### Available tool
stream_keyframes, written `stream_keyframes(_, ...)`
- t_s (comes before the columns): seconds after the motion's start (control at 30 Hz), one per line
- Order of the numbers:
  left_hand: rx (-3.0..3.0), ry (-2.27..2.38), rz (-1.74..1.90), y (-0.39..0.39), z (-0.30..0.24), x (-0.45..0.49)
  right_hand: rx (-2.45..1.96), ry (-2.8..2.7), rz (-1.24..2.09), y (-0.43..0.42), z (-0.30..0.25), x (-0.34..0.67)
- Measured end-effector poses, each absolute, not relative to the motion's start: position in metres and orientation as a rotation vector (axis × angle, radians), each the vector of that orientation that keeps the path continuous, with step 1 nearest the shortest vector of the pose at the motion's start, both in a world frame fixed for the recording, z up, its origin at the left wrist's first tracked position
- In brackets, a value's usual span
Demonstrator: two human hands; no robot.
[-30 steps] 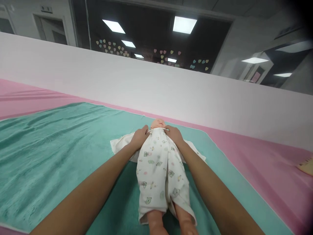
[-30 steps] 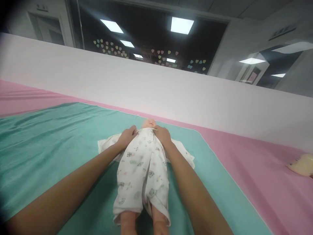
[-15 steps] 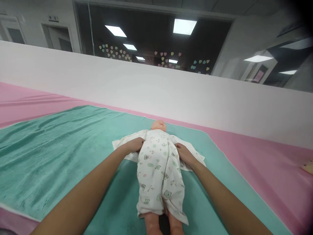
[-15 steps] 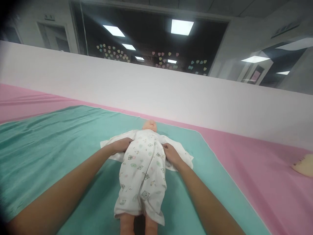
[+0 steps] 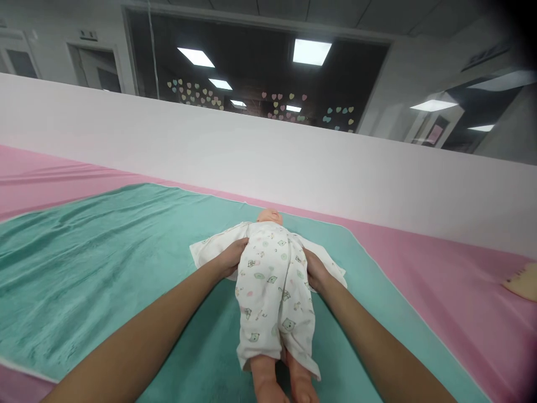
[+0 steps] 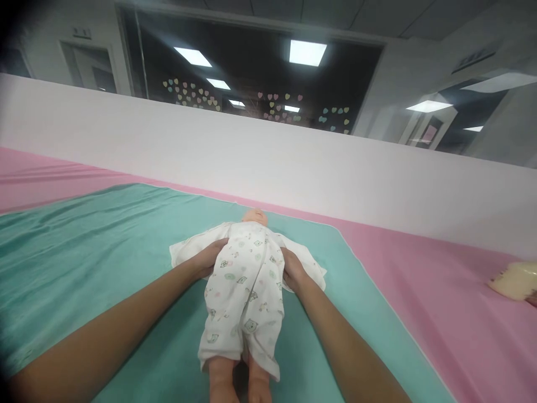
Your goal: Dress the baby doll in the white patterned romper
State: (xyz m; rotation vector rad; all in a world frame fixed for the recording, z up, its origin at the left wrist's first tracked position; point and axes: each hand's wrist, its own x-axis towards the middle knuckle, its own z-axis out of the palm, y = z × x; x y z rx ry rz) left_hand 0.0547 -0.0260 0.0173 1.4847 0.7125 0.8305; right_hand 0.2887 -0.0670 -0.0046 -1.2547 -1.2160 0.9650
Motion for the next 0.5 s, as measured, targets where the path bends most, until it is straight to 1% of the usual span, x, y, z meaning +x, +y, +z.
stream_keyframes(0.13,1.466,0.564,0.85,-0.028,0.016,0.055,-1.162,-1.227,1.054,-0.07,-0.004,0.289)
stream_keyframes(0.3,1.703,0.617,0.833,-0.031,0.023,0.049,-1.083,-1.209,1.169,-0.07,-0.004,0.293)
stream_keyframes(0.4,1.836,0.664,0.738,-0.028,0.024,0.045,-1.085,-1.195,1.246,-0.068,-0.006,0.297)
stream_keyframes(0.5,1.845,0.698,0.63,-0.026,0.024,0.043,-1.028,-1.172,1.318,-0.067,-0.008,0.3)
